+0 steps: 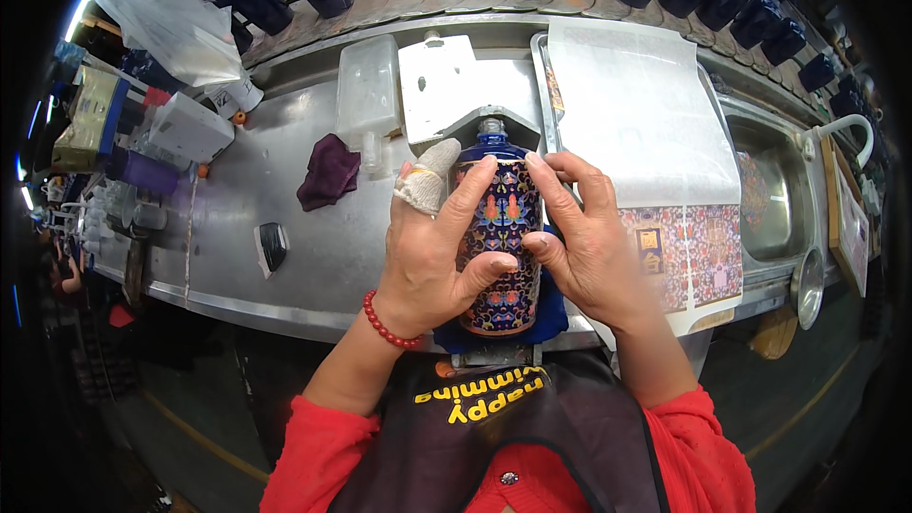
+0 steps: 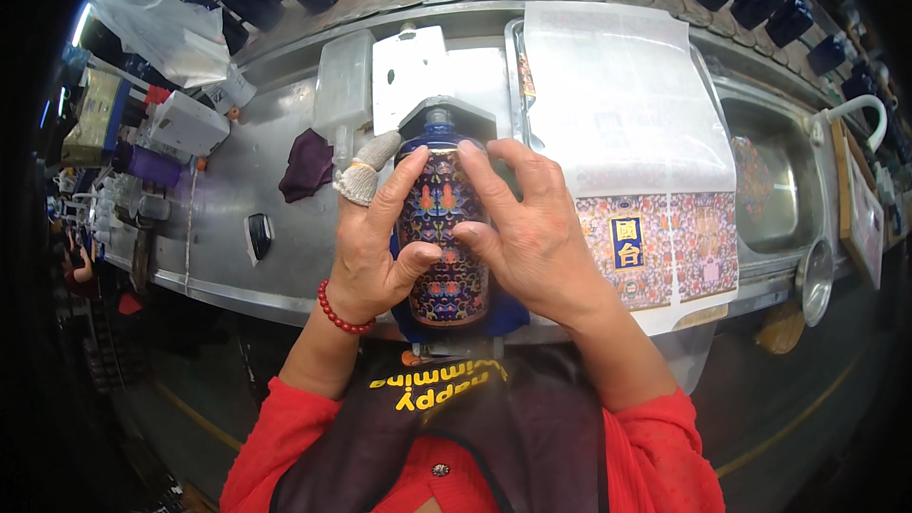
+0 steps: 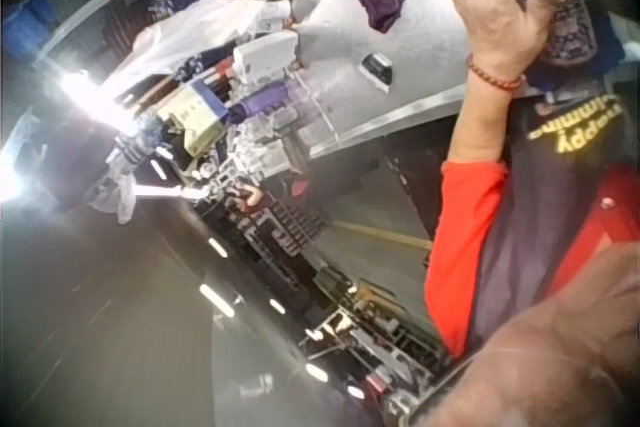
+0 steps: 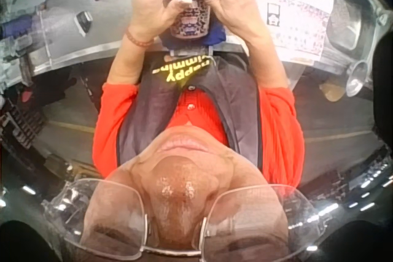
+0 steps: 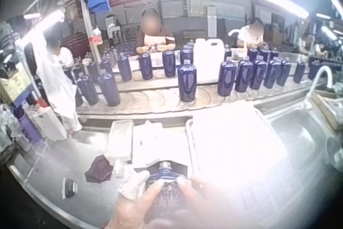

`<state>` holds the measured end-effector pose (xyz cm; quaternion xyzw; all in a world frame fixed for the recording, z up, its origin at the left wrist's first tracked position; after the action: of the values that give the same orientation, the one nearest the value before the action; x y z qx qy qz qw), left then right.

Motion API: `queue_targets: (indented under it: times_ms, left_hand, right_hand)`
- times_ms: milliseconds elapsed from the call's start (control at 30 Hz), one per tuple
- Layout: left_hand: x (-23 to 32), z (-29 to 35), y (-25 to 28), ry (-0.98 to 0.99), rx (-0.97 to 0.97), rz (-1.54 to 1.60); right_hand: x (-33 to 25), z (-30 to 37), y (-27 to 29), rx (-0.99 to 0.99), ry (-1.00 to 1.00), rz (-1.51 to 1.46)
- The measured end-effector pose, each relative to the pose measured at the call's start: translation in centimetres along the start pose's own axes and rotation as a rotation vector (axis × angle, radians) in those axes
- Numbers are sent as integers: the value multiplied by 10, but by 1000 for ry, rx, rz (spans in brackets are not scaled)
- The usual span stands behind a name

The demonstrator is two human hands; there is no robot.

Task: The person applies a decorative sticker to a blue ceramic bottle, smooths it with a green tool, and then places the bottle on a nearby table. The person then picks up another blue bottle and applies a second sticker to it.

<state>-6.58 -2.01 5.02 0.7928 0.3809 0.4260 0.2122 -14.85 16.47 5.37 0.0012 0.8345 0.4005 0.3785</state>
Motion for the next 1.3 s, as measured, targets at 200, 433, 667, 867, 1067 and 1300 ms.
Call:
queue_targets:
  times_ms: [200, 433, 667, 867, 1067, 1300]
  left_hand:
    - [0, -2, -1, 18, -58, -73]
    - [0, -3, 3, 2, -54, -83]
    - [3, -1, 11, -36, 12, -71]
    - [9, 4, 10, -41, -118, -165]
    - [8, 5, 8, -57, -104, -180]
    - [7, 6, 7, -59, -92, -174]
  right_hand:
    - [2, 2, 1, -36, 24, 71]
    - [3, 4, 2, -8, 64, 59]
    - [4, 6, 7, 8, 58, 34]
    - [6, -6, 26, 95, 258, -53]
    - [7, -30, 31, 24, 443, 112]
    - [3, -30, 34, 101, 543, 261]
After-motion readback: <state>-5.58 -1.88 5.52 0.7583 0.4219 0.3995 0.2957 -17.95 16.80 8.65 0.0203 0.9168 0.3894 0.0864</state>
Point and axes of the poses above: each hand's wrist, its own z-axis away from the middle knuckle, its own y-axis out of the back of the hand, x = y × z, the point moved 2 cm from there along -z, towards the middle knuckle, and after that the axes turned 1 degree about -x, right-handed, at the moved point
